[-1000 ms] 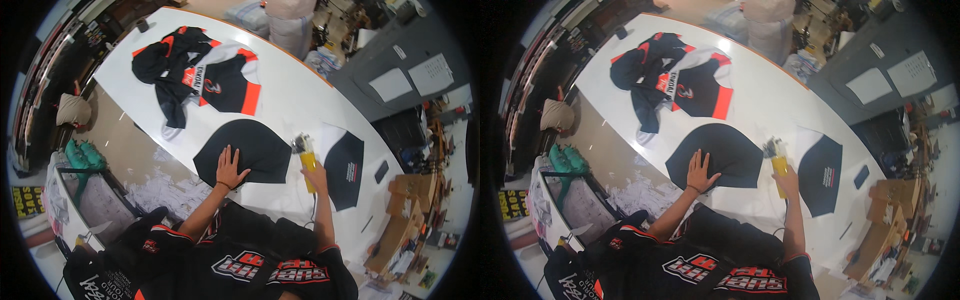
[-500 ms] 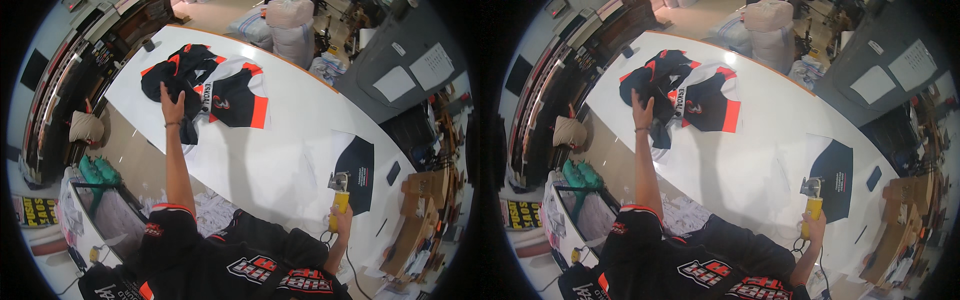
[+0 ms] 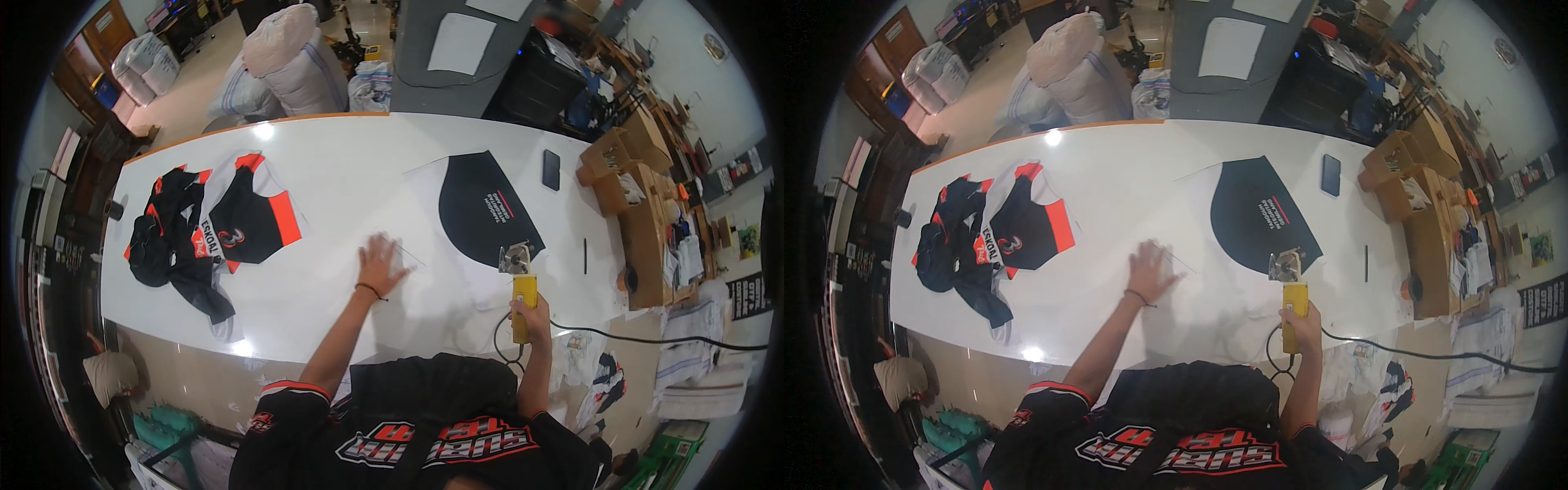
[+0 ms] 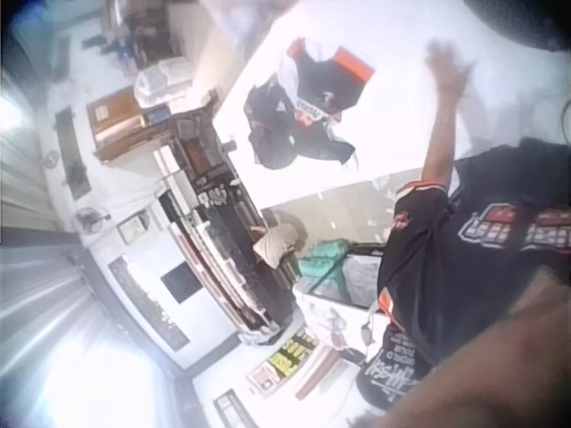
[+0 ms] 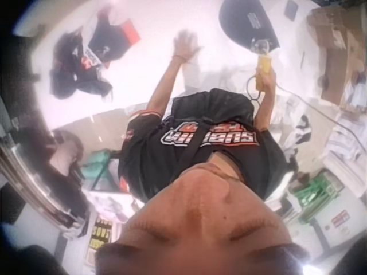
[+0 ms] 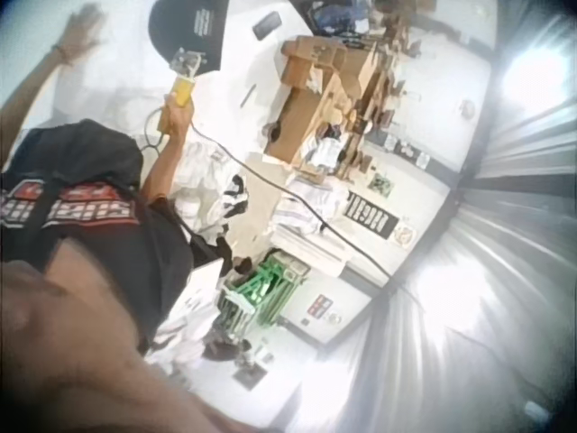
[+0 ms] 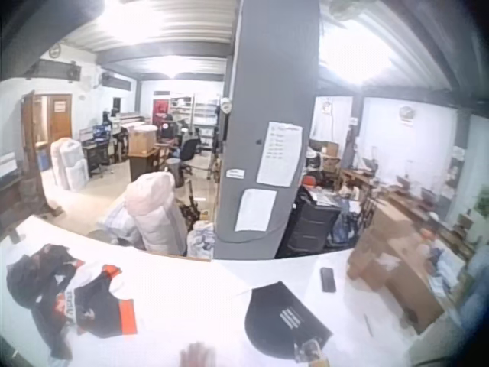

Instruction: The person uses a yellow electric fabric cutter to cut black and red fabric pieces on a white table. They cut several pieces, flip them over, and continue cutting along the edges. The person then folds the cut fabric pieces and places them on the table.

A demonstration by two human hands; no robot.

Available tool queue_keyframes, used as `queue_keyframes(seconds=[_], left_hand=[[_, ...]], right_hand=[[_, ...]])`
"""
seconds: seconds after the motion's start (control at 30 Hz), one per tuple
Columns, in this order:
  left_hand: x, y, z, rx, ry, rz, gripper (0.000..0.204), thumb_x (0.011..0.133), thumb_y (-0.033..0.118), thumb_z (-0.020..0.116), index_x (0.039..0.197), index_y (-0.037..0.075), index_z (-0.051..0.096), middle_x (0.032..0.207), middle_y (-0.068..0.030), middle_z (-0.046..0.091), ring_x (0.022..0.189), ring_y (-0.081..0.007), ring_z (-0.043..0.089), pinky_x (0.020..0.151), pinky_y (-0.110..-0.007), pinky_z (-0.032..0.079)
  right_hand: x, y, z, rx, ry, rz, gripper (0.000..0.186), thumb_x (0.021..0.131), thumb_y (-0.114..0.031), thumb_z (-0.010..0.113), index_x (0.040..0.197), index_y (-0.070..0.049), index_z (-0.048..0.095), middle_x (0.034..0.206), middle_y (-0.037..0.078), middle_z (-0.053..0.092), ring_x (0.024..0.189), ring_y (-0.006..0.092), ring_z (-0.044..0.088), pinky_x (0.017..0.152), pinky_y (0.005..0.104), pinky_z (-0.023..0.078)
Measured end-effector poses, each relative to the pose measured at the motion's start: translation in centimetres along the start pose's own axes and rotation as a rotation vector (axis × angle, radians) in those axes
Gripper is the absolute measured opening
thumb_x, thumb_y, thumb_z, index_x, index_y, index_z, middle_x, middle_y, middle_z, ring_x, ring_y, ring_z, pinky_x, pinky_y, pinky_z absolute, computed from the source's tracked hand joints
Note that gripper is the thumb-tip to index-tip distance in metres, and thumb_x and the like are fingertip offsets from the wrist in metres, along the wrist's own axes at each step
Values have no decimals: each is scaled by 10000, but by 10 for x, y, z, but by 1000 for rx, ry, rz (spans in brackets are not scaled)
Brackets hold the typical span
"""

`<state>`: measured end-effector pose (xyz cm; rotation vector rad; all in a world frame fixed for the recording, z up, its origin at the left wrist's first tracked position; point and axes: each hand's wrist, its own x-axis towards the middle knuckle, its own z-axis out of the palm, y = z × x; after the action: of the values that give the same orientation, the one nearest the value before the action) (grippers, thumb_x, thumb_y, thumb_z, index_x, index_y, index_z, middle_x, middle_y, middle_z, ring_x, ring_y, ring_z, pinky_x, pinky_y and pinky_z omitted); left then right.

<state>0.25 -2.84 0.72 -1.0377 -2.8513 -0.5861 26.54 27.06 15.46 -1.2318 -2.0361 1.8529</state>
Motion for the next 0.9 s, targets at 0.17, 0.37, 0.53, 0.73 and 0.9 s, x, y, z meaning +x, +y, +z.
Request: queue_keyframes(seconds=[0.17,0.37,0.53,0.73,0.9], left_hand=[[4,96,-38,-329,-678,102,668,919,531,645,1443,127,553,1524,-203,470,1463,-410,340,1186,-544,288],[-9,169,22,-345,-368,471,588,908,450,675,1387,121,587,1540,-154,467,1476,-300,365,1214,-509,265],[-19,153,64,-70,-335,640,574,905,459,679,1357,113,607,1535,-100,487,1467,-278,388,1219,-521,261],[-14,-28,-28,-3,-259,491,610,882,560,674,1264,85,671,1402,-132,579,1335,-320,514,1170,-545,318],[17,-122,-127,334,-193,-268,361,893,466,701,889,108,743,865,-111,720,890,-338,665,943,-517,436]], right_hand=[[-11,5,-22,46,55,14,354,802,-143,761,1081,3,601,818,82,635,620,180,655,544,311,551],[-2,10,-37,33,61,56,351,787,-147,775,1062,7,621,848,75,647,664,162,648,619,311,568],[7,8,-47,-12,95,63,347,785,-143,784,1044,14,615,848,85,653,662,168,653,609,310,561],[18,28,-77,-17,138,22,362,779,-135,791,1052,18,611,856,94,657,681,179,664,618,315,576],[17,36,-92,-70,181,44,381,770,-138,800,1066,13,613,874,103,660,703,183,665,630,313,589]])
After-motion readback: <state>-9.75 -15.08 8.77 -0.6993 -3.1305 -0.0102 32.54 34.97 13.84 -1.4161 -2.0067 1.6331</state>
